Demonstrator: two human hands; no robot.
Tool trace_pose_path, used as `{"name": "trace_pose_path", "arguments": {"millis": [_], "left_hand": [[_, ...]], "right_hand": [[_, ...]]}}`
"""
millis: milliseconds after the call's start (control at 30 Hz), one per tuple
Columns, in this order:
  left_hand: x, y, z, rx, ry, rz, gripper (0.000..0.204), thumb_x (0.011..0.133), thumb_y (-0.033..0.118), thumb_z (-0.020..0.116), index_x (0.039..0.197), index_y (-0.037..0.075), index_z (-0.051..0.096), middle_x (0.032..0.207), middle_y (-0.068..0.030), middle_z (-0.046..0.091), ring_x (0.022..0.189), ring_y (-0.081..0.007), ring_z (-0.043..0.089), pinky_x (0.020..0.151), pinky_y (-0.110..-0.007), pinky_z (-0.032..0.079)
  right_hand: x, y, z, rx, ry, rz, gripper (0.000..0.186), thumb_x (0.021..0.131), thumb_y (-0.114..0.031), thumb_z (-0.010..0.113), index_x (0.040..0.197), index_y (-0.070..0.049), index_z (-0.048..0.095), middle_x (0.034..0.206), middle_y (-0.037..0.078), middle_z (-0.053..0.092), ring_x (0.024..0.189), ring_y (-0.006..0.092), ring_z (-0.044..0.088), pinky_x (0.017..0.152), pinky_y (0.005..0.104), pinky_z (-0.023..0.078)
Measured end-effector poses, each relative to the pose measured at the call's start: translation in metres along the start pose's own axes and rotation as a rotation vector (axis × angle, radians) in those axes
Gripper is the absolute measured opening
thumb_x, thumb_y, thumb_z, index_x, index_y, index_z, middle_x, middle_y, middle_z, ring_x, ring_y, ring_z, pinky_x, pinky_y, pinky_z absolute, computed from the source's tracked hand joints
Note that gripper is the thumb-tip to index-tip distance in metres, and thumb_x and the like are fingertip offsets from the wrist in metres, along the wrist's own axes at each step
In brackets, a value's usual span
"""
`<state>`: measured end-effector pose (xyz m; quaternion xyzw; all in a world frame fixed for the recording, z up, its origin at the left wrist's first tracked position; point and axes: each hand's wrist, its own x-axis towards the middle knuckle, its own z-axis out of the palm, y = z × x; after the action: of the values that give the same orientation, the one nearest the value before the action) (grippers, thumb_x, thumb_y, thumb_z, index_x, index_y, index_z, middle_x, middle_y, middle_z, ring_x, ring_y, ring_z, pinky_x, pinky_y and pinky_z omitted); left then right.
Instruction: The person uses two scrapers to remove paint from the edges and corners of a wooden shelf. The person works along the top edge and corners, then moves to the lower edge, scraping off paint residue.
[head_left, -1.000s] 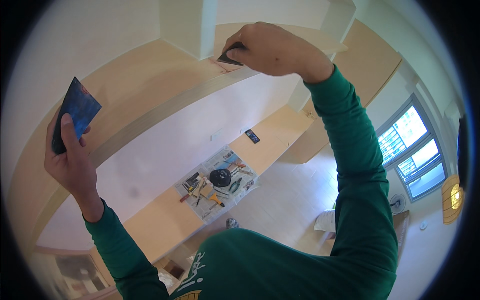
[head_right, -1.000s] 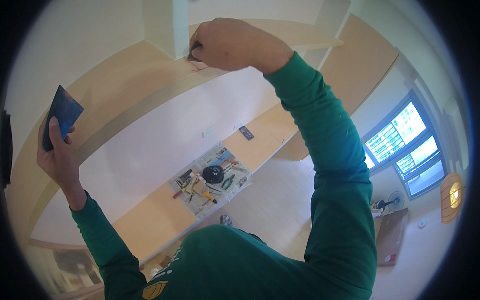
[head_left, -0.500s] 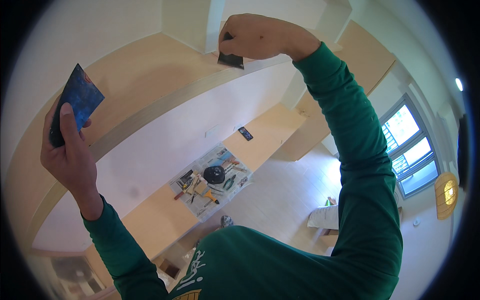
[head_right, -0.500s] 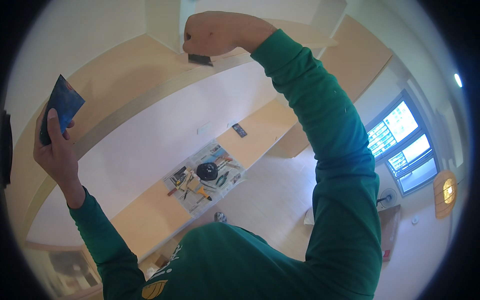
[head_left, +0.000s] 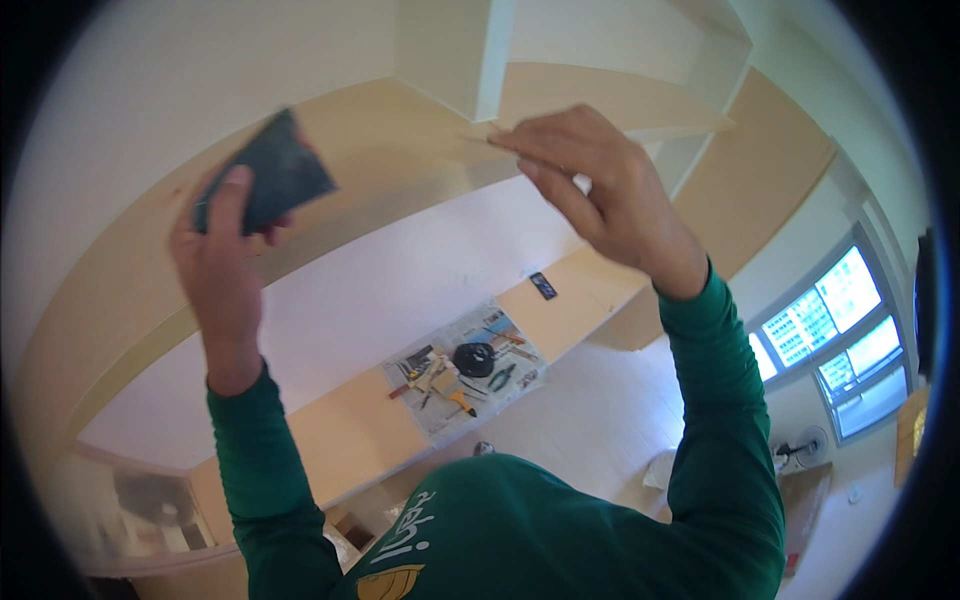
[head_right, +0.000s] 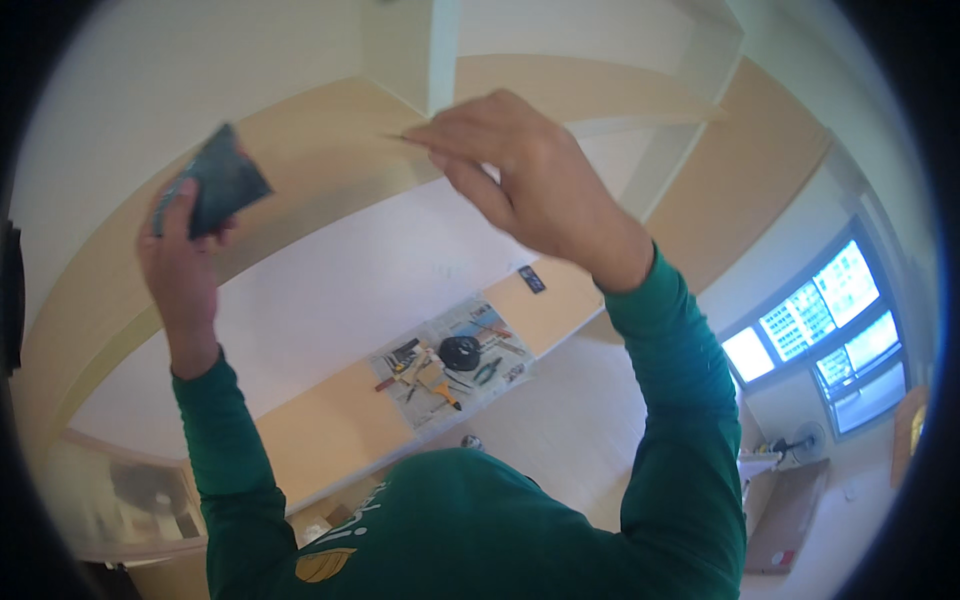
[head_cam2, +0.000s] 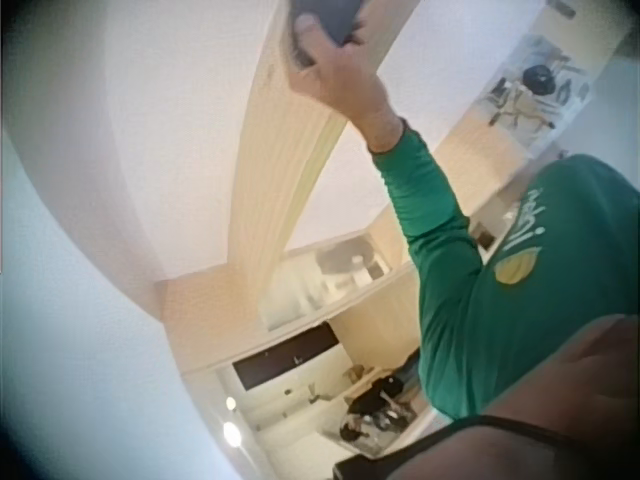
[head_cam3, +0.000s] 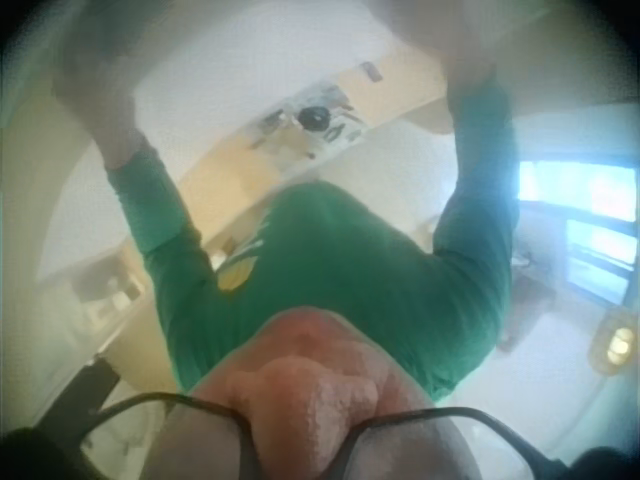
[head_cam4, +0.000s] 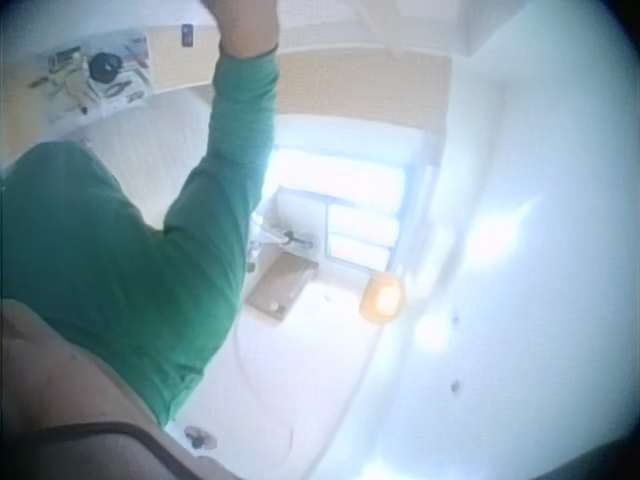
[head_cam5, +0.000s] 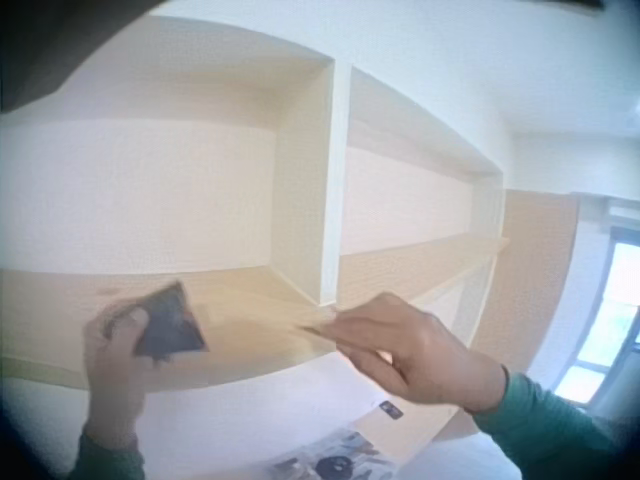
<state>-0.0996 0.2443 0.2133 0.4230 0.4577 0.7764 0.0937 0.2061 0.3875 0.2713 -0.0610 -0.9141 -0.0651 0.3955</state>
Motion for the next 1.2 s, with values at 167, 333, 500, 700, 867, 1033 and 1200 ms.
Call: {"name": "trace_pose_path", "arguments": {"millis": [167,333,500,700,867,1033,1200], "left_hand": [[-0.015,0.009,0.043,-0.069,-0.24,-0.097,0.026,0.109,0.017,0.065,0.117,-0.005,0.076,0.085,-0.0082,0.076,0.066,-0.0149,0.068,0.058,-0.028,0.048],[-0.024,0.01,0.083,-0.03,-0.402,-0.077,0.024,0.109,0.015,0.066,0.117,-0.006,0.076,0.087,-0.0082,0.077,0.067,-0.0133,0.068,0.059,-0.027,0.049],[-0.014,0.019,0.105,0.039,-0.283,0.013,0.025,0.108,0.016,0.068,0.118,-0.005,0.077,0.089,-0.0058,0.076,0.07,-0.0123,0.068,0.06,-0.027,0.049],[0.024,0.027,0.047,0.289,0.093,0.326,0.03,0.108,0.02,0.071,0.119,-0.007,0.077,0.087,-0.003,0.073,0.074,-0.0101,0.065,0.066,-0.027,0.052],[0.029,-0.004,-0.001,0.601,0.206,0.336,0.031,0.109,0.023,0.07,0.121,-0.005,0.079,0.085,-0.0022,0.072,0.075,-0.0086,0.062,0.071,-0.026,0.054],[0.023,-0.02,-0.012,0.597,0.233,0.335,0.033,0.109,0.024,0.069,0.123,-0.004,0.079,0.087,-0.0021,0.073,0.077,-0.0074,0.063,0.072,-0.026,0.054],[0.021,-0.018,-0.008,0.518,0.243,0.347,0.033,0.11,0.024,0.07,0.124,-0.005,0.078,0.087,-0.0013,0.073,0.076,-0.0065,0.062,0.07,-0.024,0.052]], "right_hand": [[-0.012,-0.013,0.006,-0.102,0.107,-0.131,0.041,0.087,0.0,0.081,0.128,-0.006,0.08,0.124,0.011,0.075,0.106,0.032,0.067,0.084,0.0409,0.059],[-0.017,-0.008,-0.003,-0.158,0.116,-0.134,0.042,0.086,0.0,0.083,0.126,-0.008,0.08,0.123,0.008,0.076,0.104,0.0318,0.067,0.085,0.0425,0.06],[-0.037,0.004,0.005,0.004,0.02,-0.04,0.033,0.091,0.0,0.08,0.123,-0.007,0.081,0.114,0.009,0.079,0.1,0.0318,0.068,0.085,0.0413,0.06],[-0.054,0.015,0.037,0.261,0.162,0.24,0.028,0.096,0.0,0.076,0.123,-0.004,0.081,0.111,0.013,0.079,0.097,0.032,0.068,0.085,0.0404,0.059],[-0.05,0.017,0.076,-0.051,0.246,0.11,0.034,0.089,0.0,0.079,0.122,-0.005,0.08,0.112,0.009,0.077,0.097,0.0308,0.068,0.084,0.0401,0.059],[-0.041,0.012,0.089,-0.325,0.165,0.005,0.046,0.078,-0.003,0.077,0.124,-0.006,0.079,0.118,0.003,0.074,0.102,0.0277,0.066,0.082,0.0389,0.057],[-0.047,-0.001,0.088,-0.349,0.101,0.018,0.051,0.076,-0.002,0.08,0.126,-0.008,0.079,0.122,0.003,0.074,0.104,0.0293,0.066,0.083,0.0388,0.058]]}}
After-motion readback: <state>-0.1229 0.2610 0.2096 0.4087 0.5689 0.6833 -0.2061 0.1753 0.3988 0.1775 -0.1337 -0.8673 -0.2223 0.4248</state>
